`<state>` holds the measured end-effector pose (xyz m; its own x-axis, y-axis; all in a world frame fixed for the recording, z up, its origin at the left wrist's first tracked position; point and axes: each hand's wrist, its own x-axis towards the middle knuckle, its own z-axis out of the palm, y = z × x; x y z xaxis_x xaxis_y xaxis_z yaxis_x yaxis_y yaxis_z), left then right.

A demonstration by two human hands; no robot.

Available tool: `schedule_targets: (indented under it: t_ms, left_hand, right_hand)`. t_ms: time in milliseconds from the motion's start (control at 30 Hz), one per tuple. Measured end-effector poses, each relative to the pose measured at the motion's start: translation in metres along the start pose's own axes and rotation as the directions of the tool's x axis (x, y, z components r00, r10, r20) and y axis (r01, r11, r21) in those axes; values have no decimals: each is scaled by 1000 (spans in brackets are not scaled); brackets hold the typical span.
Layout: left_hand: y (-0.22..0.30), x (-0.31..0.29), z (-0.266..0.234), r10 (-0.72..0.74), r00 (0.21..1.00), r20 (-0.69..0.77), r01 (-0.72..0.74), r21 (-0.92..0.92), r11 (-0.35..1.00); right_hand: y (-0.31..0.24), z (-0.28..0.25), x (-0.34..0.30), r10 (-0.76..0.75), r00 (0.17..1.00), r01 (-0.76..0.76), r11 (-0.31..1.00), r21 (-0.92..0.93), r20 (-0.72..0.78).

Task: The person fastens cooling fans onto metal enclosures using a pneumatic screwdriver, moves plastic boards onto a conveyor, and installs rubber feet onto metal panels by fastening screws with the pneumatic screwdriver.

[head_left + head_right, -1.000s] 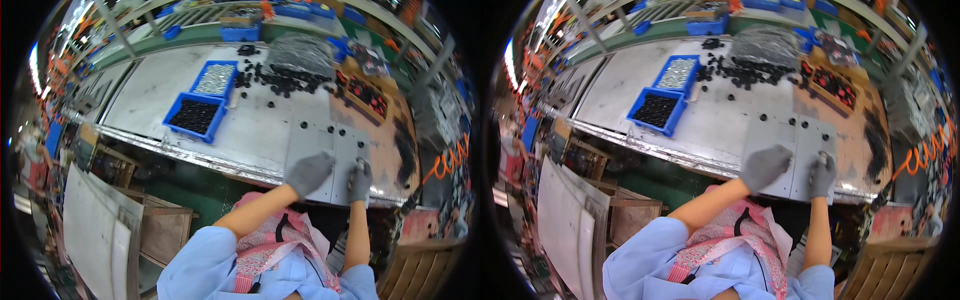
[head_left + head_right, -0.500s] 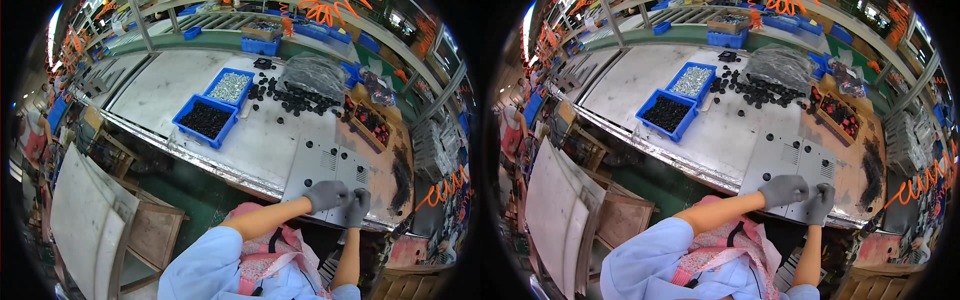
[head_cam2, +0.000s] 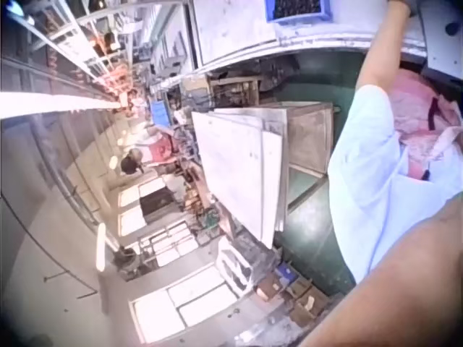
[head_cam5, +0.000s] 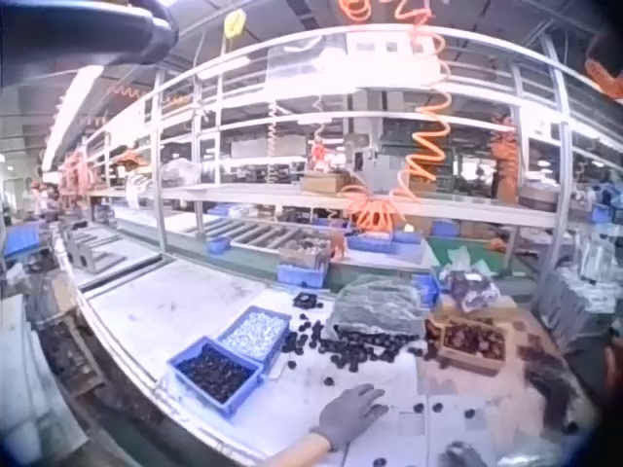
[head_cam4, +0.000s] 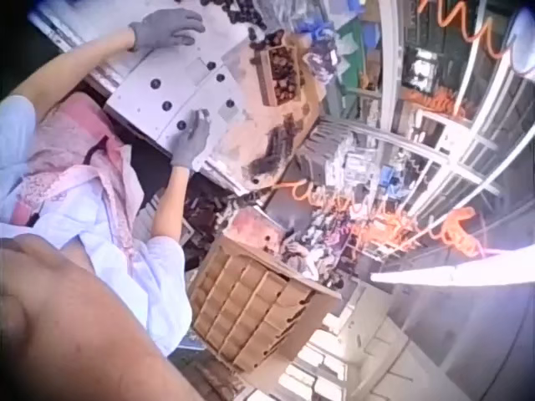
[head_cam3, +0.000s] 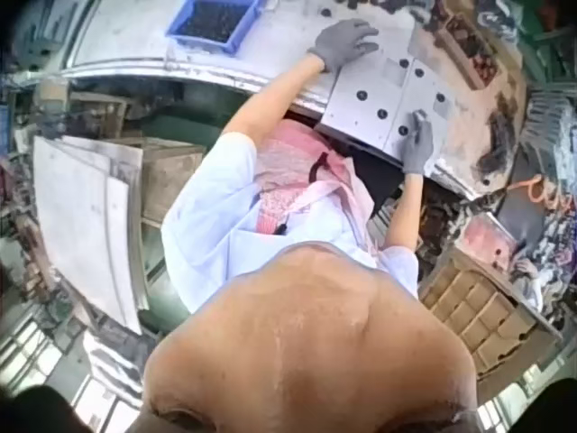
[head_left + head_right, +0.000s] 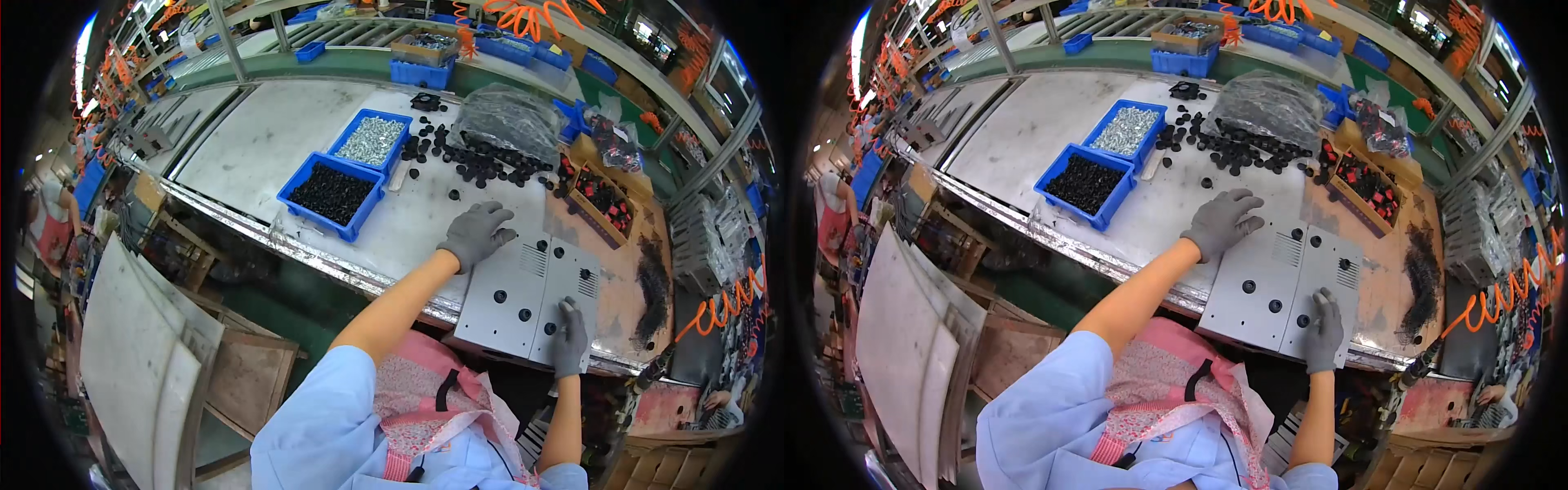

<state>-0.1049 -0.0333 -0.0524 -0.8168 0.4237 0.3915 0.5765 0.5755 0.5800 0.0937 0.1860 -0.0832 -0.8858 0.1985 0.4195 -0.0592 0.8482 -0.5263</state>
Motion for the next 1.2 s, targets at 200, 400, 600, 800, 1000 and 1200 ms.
schedule_targets:
  t_ms: [200,400,600,800,1000,1200]
  left_hand:
    - [-56,30,-39,199,973,-118,-187,103,977]
    - [-149,46,-127,-4,959,-284,144,474,868]
    - [-217,55,-128,-491,871,-29,388,653,650]
    - [-304,76,-132,-409,912,10,255,767,589]
    - [-187,92,-139,-597,794,-114,528,614,586]
    - [-192,99,-129,-535,839,-98,466,637,614]
  right_hand:
    - [-7,-32,-3,14,978,-7,999,32,-210]
    - [105,-83,-60,489,557,-302,872,385,-671]
    - [168,-146,-109,545,370,-561,776,287,-752]
    - [186,-147,-68,730,429,-560,677,477,-532]
    - [232,-178,-81,835,419,-546,546,636,-358]
    - [332,-209,-140,717,514,-667,679,306,-471]
